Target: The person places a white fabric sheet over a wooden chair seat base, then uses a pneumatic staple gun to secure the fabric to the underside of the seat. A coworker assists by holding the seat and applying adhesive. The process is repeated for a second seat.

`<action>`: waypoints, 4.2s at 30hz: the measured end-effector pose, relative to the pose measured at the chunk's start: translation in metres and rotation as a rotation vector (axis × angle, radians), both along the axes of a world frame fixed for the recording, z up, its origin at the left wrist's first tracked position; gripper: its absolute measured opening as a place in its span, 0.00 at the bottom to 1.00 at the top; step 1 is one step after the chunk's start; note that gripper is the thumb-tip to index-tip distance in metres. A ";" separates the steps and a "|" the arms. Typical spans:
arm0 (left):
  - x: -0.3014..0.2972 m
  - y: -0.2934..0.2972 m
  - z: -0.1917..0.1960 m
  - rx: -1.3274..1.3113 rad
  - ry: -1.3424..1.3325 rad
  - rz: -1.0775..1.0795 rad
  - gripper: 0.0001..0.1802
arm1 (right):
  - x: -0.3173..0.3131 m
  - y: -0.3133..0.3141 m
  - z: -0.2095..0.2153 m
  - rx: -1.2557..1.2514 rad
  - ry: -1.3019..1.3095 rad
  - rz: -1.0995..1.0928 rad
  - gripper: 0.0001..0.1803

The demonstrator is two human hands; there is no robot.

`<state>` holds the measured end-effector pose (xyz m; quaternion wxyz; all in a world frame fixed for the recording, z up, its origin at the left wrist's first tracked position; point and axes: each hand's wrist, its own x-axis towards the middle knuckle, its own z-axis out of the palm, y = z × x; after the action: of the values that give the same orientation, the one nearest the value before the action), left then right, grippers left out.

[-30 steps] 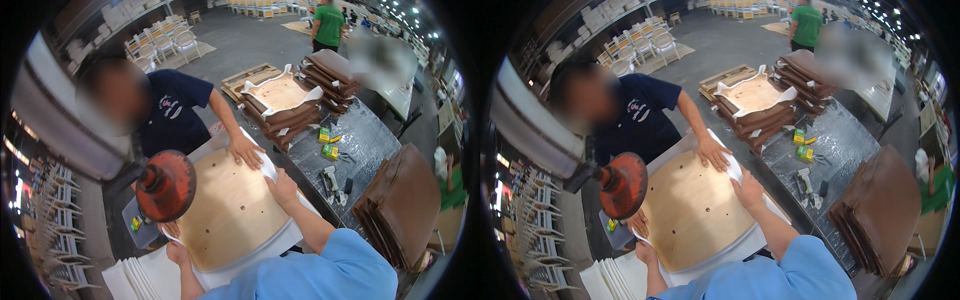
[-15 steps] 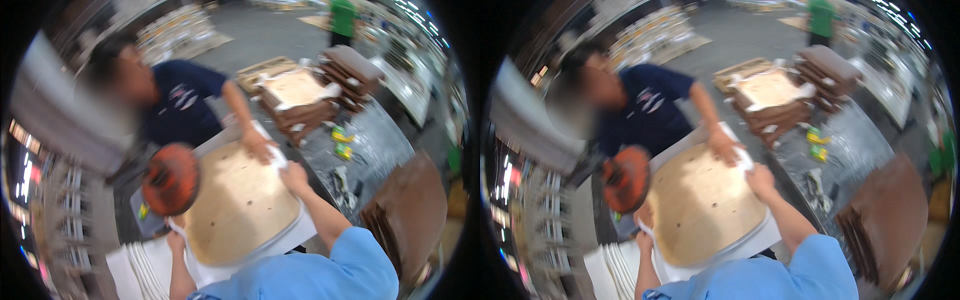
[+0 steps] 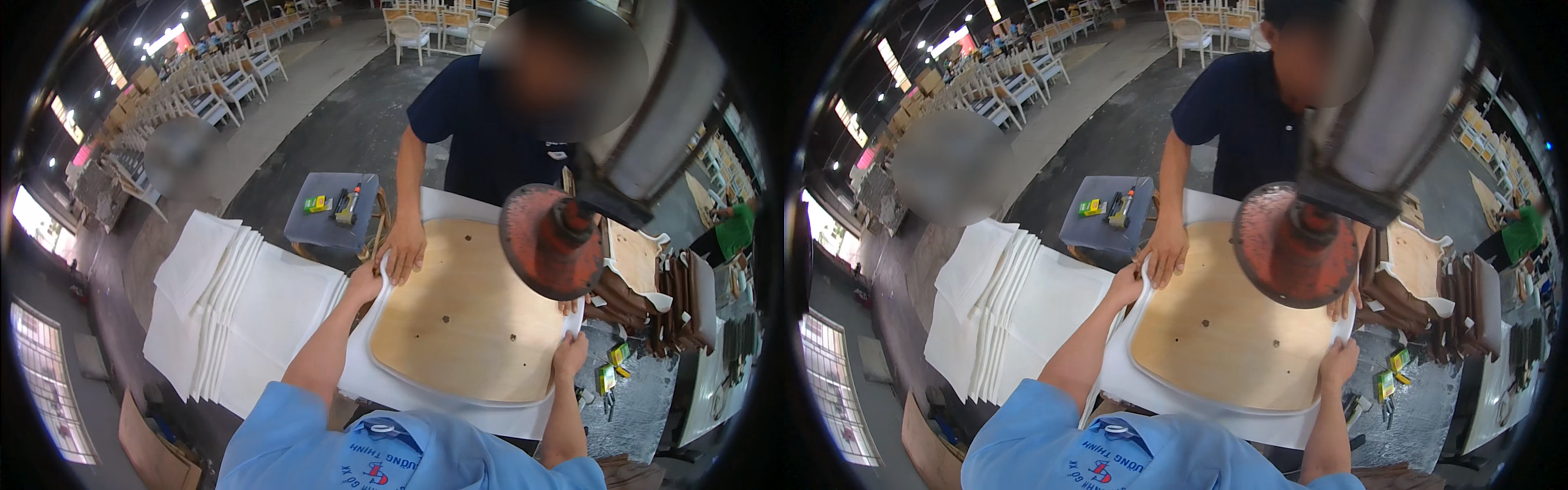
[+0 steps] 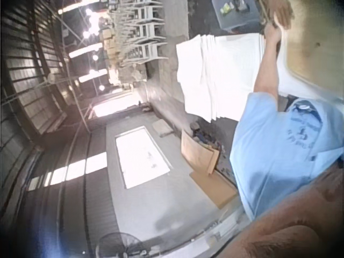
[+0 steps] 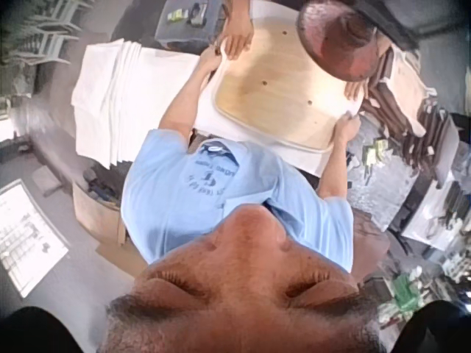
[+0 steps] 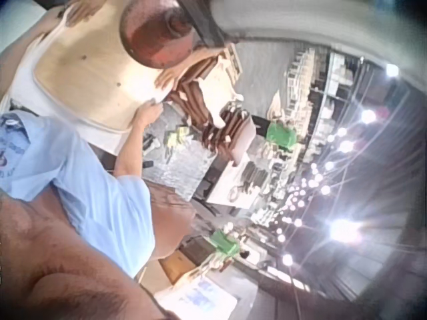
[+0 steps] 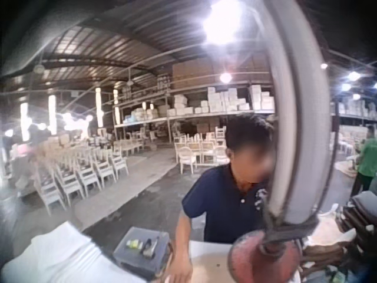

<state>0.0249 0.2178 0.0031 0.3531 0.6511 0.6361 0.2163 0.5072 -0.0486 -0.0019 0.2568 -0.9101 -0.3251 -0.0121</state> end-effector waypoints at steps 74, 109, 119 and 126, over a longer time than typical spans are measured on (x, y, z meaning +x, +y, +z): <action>0.035 -0.131 0.013 0.039 0.277 0.205 0.38 | -0.038 -0.074 0.016 -0.003 0.243 0.111 0.49; 0.052 -0.114 0.020 0.246 0.380 -0.014 0.32 | -0.039 -0.020 0.031 -0.245 0.083 0.142 0.28; 0.054 -0.120 0.021 0.212 0.382 0.026 0.31 | -0.037 -0.019 0.029 -0.161 0.011 0.181 0.28; 0.050 -0.123 0.010 0.291 0.550 0.035 0.32 | -0.040 -0.018 0.029 -0.194 -0.023 0.184 0.29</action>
<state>0.0753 0.0946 0.0127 0.0672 0.7180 0.6811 0.1266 0.4675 -0.0668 0.0273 0.1638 -0.8968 -0.4096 0.0327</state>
